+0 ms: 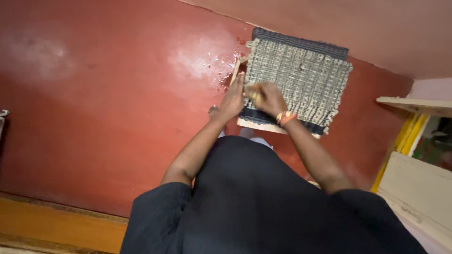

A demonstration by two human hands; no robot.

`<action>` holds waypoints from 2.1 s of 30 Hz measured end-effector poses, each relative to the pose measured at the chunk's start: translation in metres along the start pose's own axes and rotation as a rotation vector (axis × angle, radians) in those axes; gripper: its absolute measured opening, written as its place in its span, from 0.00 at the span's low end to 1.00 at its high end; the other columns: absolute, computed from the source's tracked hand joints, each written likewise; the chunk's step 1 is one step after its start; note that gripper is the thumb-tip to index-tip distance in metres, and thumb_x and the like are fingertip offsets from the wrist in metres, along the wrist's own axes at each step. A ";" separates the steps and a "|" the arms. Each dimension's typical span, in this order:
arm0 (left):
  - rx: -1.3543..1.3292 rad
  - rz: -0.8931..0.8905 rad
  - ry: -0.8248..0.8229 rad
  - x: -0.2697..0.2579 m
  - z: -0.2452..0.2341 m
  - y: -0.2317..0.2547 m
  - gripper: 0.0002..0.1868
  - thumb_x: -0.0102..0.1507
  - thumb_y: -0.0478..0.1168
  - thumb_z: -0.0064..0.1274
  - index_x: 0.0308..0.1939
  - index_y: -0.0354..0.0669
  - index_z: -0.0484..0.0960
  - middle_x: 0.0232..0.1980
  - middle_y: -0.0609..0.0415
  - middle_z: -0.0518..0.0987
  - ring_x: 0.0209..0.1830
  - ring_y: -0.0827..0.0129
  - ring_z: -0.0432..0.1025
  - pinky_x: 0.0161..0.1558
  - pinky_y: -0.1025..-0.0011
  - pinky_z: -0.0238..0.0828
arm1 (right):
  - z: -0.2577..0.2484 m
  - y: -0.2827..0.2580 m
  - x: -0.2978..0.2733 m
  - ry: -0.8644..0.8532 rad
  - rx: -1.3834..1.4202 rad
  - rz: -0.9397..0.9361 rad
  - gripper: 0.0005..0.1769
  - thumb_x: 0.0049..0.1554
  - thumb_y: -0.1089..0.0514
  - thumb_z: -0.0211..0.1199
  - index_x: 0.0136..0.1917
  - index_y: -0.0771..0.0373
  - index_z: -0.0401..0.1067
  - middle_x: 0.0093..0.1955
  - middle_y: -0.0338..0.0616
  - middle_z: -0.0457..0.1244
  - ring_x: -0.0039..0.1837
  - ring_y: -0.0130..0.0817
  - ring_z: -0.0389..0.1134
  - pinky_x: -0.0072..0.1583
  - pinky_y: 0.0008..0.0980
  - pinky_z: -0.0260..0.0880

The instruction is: The person scrubs a woven mat placed on a wooden stool using a small brush and water. They repeatedly scrub different sections of the mat, fold it over to clean the other side, and continue scrubbing the entire surface.

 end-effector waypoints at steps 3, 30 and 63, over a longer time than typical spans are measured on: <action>0.046 0.094 -0.004 -0.005 0.008 0.019 0.41 0.61 0.29 0.47 0.77 0.28 0.50 0.77 0.28 0.57 0.76 0.37 0.56 0.75 0.53 0.55 | -0.017 -0.008 -0.032 -0.056 -0.013 -0.089 0.36 0.39 0.55 0.73 0.61 0.68 0.73 0.55 0.56 0.68 0.56 0.56 0.67 0.60 0.48 0.67; 0.266 0.131 -0.090 0.016 0.087 0.054 0.35 0.61 0.30 0.46 0.72 0.25 0.59 0.73 0.24 0.61 0.75 0.34 0.56 0.77 0.50 0.50 | -0.091 0.207 -0.172 0.519 -0.194 0.582 0.47 0.41 0.49 0.82 0.69 0.61 0.66 0.65 0.69 0.57 0.68 0.66 0.59 0.65 0.58 0.64; 0.654 0.338 -0.734 0.113 0.238 0.164 0.41 0.70 0.62 0.40 0.80 0.42 0.53 0.68 0.40 0.67 0.69 0.50 0.64 0.69 0.53 0.62 | -0.037 0.275 -0.373 0.531 0.543 0.901 0.55 0.54 0.53 0.73 0.84 0.59 0.44 0.79 0.52 0.54 0.73 0.42 0.61 0.68 0.41 0.67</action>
Point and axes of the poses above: each hand's wrist, its own x-axis towards the middle knuckle, its own z-axis out of the palm, y = z × x, the point moved 8 cm from there along x, towards the middle knuckle
